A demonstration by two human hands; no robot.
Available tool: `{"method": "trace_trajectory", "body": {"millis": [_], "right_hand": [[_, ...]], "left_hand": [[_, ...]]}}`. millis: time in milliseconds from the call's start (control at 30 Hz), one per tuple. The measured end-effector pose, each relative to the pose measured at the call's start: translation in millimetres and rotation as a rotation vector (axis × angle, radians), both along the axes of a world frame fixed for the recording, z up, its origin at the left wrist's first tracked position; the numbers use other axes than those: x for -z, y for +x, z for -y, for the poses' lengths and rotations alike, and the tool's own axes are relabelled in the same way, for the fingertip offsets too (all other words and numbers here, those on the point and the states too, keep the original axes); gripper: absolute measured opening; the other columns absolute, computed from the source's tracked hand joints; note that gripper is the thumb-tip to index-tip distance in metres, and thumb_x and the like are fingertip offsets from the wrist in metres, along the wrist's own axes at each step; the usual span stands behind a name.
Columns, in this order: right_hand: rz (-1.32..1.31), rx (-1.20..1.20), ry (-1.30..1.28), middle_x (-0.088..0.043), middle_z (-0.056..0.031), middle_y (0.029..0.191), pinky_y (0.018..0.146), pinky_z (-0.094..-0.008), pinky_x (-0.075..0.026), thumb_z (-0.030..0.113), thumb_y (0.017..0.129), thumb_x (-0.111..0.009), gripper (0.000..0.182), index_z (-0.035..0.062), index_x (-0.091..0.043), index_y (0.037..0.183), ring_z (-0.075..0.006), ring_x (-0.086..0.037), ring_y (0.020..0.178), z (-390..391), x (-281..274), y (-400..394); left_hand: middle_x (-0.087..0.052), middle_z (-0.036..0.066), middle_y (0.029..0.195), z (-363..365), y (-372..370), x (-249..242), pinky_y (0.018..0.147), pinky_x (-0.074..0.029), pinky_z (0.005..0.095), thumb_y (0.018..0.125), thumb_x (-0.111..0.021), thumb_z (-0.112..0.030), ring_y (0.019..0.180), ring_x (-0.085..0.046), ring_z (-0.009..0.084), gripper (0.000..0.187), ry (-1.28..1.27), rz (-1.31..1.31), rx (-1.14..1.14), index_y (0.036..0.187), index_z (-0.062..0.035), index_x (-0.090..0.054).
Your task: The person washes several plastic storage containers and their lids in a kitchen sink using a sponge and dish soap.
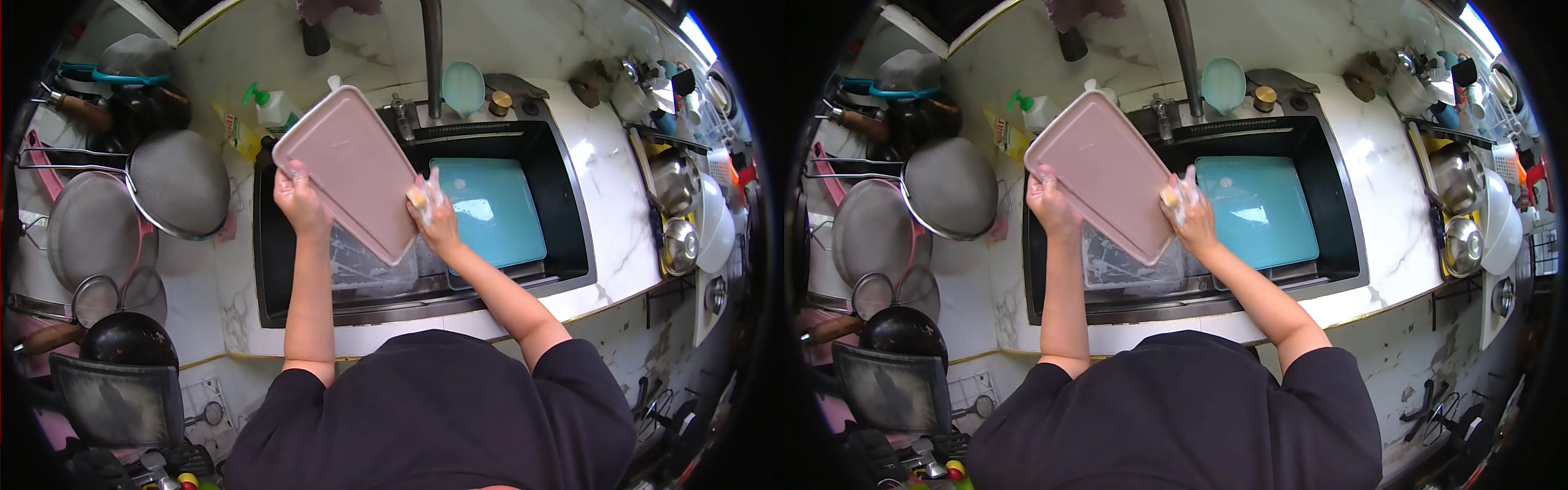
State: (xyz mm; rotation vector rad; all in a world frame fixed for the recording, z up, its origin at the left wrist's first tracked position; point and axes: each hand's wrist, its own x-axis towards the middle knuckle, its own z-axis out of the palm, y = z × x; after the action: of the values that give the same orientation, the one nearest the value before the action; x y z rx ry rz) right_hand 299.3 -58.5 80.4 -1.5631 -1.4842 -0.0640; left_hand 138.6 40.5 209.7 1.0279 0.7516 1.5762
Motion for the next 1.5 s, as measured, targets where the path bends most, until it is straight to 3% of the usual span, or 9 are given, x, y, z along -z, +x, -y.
{"method": "trace_trajectory", "body": {"millis": [233,333,533,733,900,1000,1200,1300,1500], "right_hand": [[-0.415,0.328,-0.602,-0.007,-0.0305,0.136,0.101,-0.0454,-0.018,0.043,0.088,-0.031,0.062,0.003,-0.02,0.134,-0.0429,-0.02,0.124,4.1,3.3,-46.8],[-0.37,0.205,-0.452,-0.002,-0.0284,0.138,0.101,-0.0482,-0.016,0.041,0.087,-0.033,0.064,0.0011,-0.015,0.134,-0.0437,-0.015,0.125,0.0,-24.0,-74.1],[-0.24,-0.074,0.003,-0.017,-0.0301,0.134,0.095,-0.0447,-0.026,0.029,0.08,-0.051,0.065,0.0003,-0.025,0.132,-0.042,-0.028,0.12,-33.2,-97.5,-71.7],[0.167,-0.123,0.357,-0.033,-0.0221,0.131,0.087,-0.0407,-0.034,0.023,0.075,-0.055,0.058,0.001,-0.038,0.126,-0.0357,-0.041,0.113,-46.0,-76.0,-35.0],[-0.552,-0.115,-0.02,-0.044,-0.0272,0.118,0.089,-0.0385,-0.036,0.023,0.077,-0.057,0.06,-0.0012,-0.034,0.126,-0.0375,-0.046,0.105,-50.8,13.8,14.9],[-0.482,-0.026,-0.25,-0.054,-0.0261,0.103,0.081,-0.0397,-0.042,0.03,0.08,-0.055,0.061,-0.0023,-0.032,0.126,-0.0389,-0.052,0.093,-33.5,47.8,59.1],[-0.049,0.17,-0.666,-0.042,-0.026,0.114,0.086,-0.0394,-0.041,0.031,0.049,-0.079,0.095,0.0017,-0.033,0.127,-0.0397,-0.046,0.1,14.4,60.9,70.5],[0.058,0.152,-0.763,-0.036,-0.0247,0.117,0.086,-0.0392,-0.041,0.029,0.049,-0.079,0.093,0.0039,-0.034,0.126,-0.0394,-0.044,0.099,27.1,56.3,49.9],[-0.01,0.165,-0.694,-0.038,-0.0219,0.109,0.084,-0.0394,-0.042,0.01,0.052,-0.07,0.076,0.0043,-0.039,0.122,-0.0377,-0.044,0.097,21.7,58.9,37.2]], "left_hand": [[-0.053,0.008,0.095,18.8,12.5,12.9,0.076,-0.041,0.0259,0.089,-0.043,-0.01,0.083,-0.051,0.013,0.018,-0.037,0.063,-0.289,0.1,0.0033,-0.047],[-0.053,0.008,0.093,30.2,22.5,25.6,0.077,-0.04,0.0259,0.089,-0.044,-0.012,0.084,-0.051,0.0126,0.019,-0.052,0.056,-0.304,0.1,0.0027,-0.047],[-0.054,0.009,0.098,43.0,18.1,35.6,0.077,-0.043,0.0258,0.09,-0.042,-0.011,0.086,-0.053,0.013,0.017,0.03,-0.045,-0.077,0.1,0.002,-0.048],[-0.054,0.002,0.08,49.2,1.1,34.0,0.065,-0.039,0.0202,0.087,-0.049,-0.013,0.072,-0.046,0.0065,0.015,0.084,-0.26,-0.162,0.087,0.0021,-0.052],[-0.055,0.006,0.076,49.8,-20.8,21.0,0.065,-0.041,0.0229,0.088,-0.048,-0.013,0.068,-0.049,0.0108,0.017,0.22,-0.469,-0.34,0.089,0.004,-0.051],[-0.055,0.008,0.08,36.6,-38.4,40.4,0.065,-0.041,0.0247,0.089,-0.045,-0.014,0.068,-0.049,0.0123,0.019,0.204,-0.534,-0.414,0.093,0.004,-0.049],[-0.054,0.015,0.102,10.9,-49.8,125.2,0.074,-0.045,0.0305,0.092,-0.036,-0.02,0.086,-0.056,0.0201,0.03,-0.344,-0.059,-0.569,0.104,0.0056,-0.045],[-0.051,0.016,0.111,11.5,-46.5,149.3,0.082,-0.044,0.033,0.09,-0.038,-0.016,0.097,-0.054,0.0258,0.028,-0.641,0.167,-0.488,0.109,0.0033,-0.044],[-0.053,0.015,0.108,0.6,-62.9,215.7,0.072,-0.048,0.0368,0.085,-0.045,-0.018,0.095,-0.056,0.0274,0.029,-0.863,0.176,-0.218,0.109,-0.0026,-0.048]]}}
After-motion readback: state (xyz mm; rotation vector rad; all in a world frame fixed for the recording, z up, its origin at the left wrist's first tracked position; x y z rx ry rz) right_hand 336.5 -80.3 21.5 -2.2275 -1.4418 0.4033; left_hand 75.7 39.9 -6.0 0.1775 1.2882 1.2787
